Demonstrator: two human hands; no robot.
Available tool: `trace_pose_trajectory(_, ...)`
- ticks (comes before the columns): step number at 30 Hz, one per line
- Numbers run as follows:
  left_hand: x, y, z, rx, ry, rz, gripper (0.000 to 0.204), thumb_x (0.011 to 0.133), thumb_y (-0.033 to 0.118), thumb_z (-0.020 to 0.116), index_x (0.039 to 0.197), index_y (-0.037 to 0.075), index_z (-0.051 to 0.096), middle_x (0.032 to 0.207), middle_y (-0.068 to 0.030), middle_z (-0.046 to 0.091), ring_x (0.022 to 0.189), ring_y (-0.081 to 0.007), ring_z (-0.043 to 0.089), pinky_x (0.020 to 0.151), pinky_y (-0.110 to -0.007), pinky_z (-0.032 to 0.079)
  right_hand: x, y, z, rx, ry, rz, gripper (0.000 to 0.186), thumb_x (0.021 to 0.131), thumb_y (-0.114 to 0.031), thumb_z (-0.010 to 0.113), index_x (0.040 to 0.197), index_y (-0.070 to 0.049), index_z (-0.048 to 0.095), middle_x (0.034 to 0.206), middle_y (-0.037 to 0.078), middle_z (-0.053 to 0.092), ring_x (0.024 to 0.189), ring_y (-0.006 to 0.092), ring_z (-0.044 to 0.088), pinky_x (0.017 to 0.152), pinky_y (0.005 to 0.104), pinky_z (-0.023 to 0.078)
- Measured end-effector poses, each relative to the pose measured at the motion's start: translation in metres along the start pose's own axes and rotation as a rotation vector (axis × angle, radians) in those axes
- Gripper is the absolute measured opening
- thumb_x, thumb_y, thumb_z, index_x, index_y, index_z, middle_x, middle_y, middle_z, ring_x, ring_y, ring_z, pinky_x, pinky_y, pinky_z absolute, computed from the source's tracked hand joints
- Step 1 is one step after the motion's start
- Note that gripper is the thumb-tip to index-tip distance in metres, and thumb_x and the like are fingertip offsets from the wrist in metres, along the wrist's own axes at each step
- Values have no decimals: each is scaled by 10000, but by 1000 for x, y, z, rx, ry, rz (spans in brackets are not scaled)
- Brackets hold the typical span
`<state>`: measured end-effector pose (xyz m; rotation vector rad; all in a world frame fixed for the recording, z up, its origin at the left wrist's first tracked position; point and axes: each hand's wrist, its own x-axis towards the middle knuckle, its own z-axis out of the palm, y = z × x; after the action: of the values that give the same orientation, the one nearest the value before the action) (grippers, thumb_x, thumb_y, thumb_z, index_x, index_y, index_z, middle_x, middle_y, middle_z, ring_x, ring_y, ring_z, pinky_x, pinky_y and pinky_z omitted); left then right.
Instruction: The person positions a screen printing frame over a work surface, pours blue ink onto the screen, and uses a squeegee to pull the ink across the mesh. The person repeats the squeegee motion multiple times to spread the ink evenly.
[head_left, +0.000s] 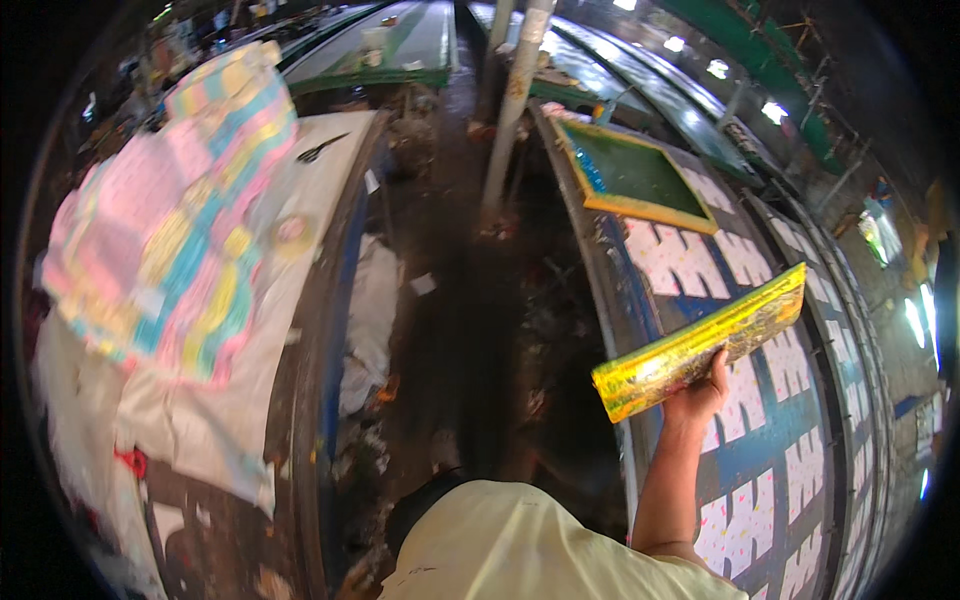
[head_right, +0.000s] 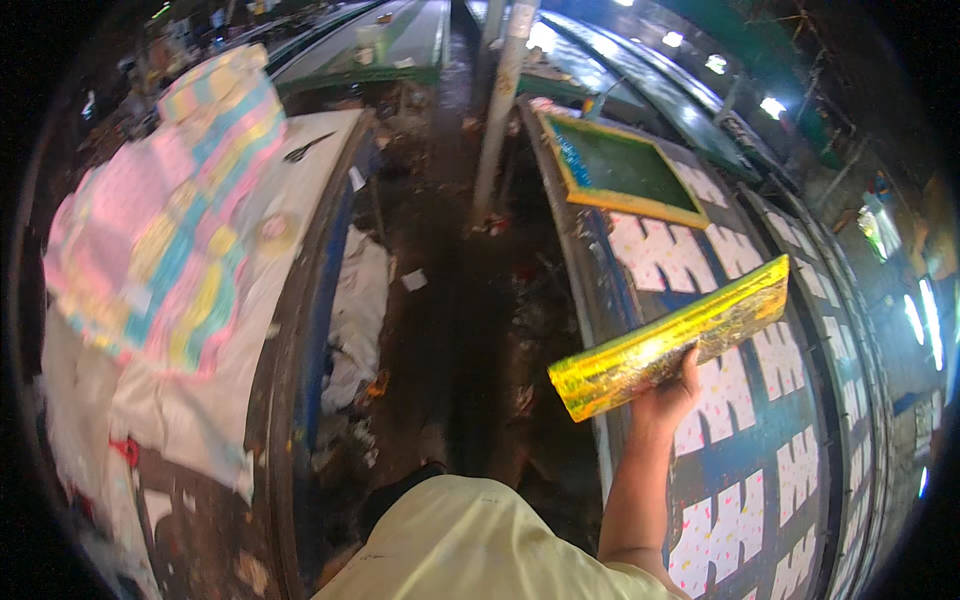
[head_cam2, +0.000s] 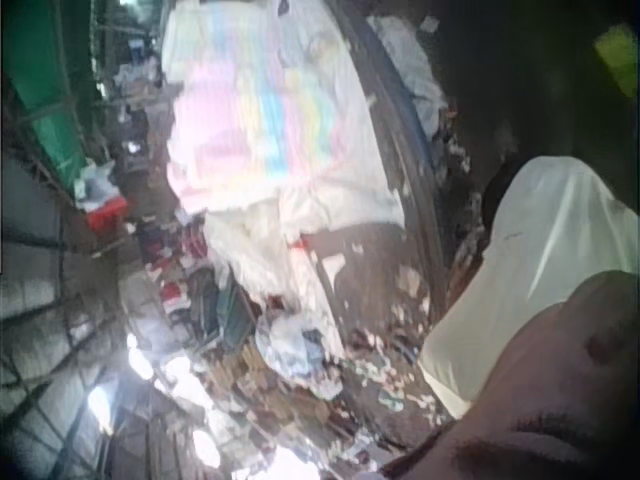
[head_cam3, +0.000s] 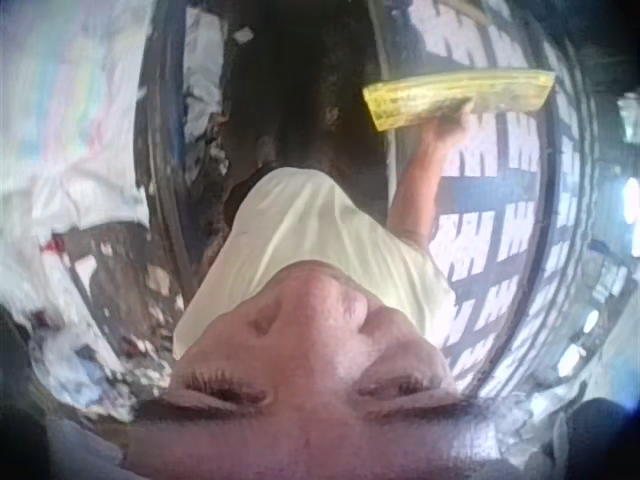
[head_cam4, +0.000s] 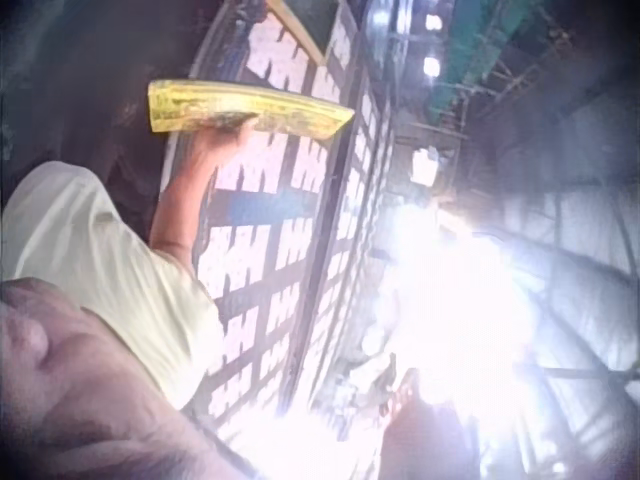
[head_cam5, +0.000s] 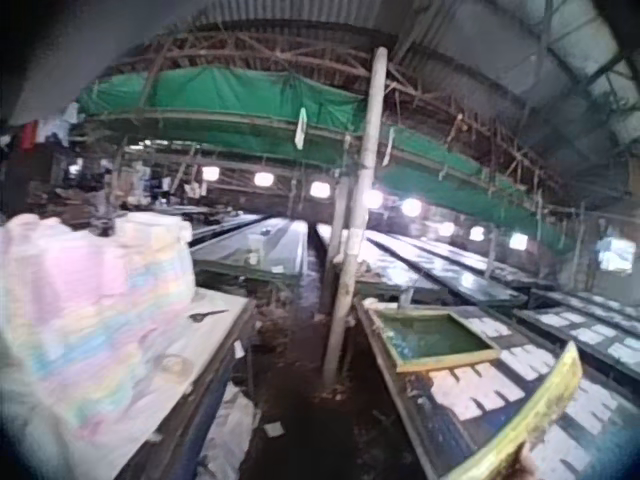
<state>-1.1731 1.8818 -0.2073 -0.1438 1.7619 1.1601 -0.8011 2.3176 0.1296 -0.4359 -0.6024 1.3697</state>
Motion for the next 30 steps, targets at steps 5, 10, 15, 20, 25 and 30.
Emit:
trace_pose_trajectory(5,107,138,41,125,-41,52,565,1111,518,497,1472,94,402,1472,-93,439,1346,-263,425,1126,-470,329,111,40,53,-25,50,-101,453,1163,-359,643,1493,-50,647,1445,117,728,1327,322,692,1187,514,525)
trace_pose_trajectory(10,196,286,104,219,-130,212,463,1104,448,512,1375,85,418,1366,-81,449,1250,-247,436,1058,-456,349,190,83,59,-82,200,-176,451,1161,-346,642,1499,-47,640,1445,122,728,1328,327,692,1192,525,526)
trace_pose_trajectory(15,277,399,180,285,-201,271,365,1097,378,527,1279,76,433,1260,-68,459,1153,-231,447,990,-441,369,287,131,51,-121,223,-266,445,1145,-267,647,1547,-96,559,1452,101,690,1332,316,682,1157,524,550)
trace_pose_trajectory(20,357,487,243,356,-162,262,275,1089,308,542,1182,67,449,1154,-55,469,1057,-215,458,923,-426,389,406,184,40,-135,395,-415,412,1133,-174,658,1522,-68,573,1411,108,711,1277,310,715,1107,502,589)
trace_pose_trajectory(25,396,572,289,348,-38,206,203,1082,239,558,1085,58,465,1048,-43,479,961,-199,469,855,-412,409,543,210,50,-153,549,-552,394,1127,-147,676,1501,-58,587,1375,118,729,1231,311,741,1062,503,622)
trace_pose_trajectory(30,453,650,333,315,34,228,174,1074,169,573,988,49,481,942,-30,489,864,-183,480,787,-397,428,638,220,71,-114,537,-610,365,1120,-153,689,1466,-67,610,1326,111,738,1186,295,753,1023,503,634)
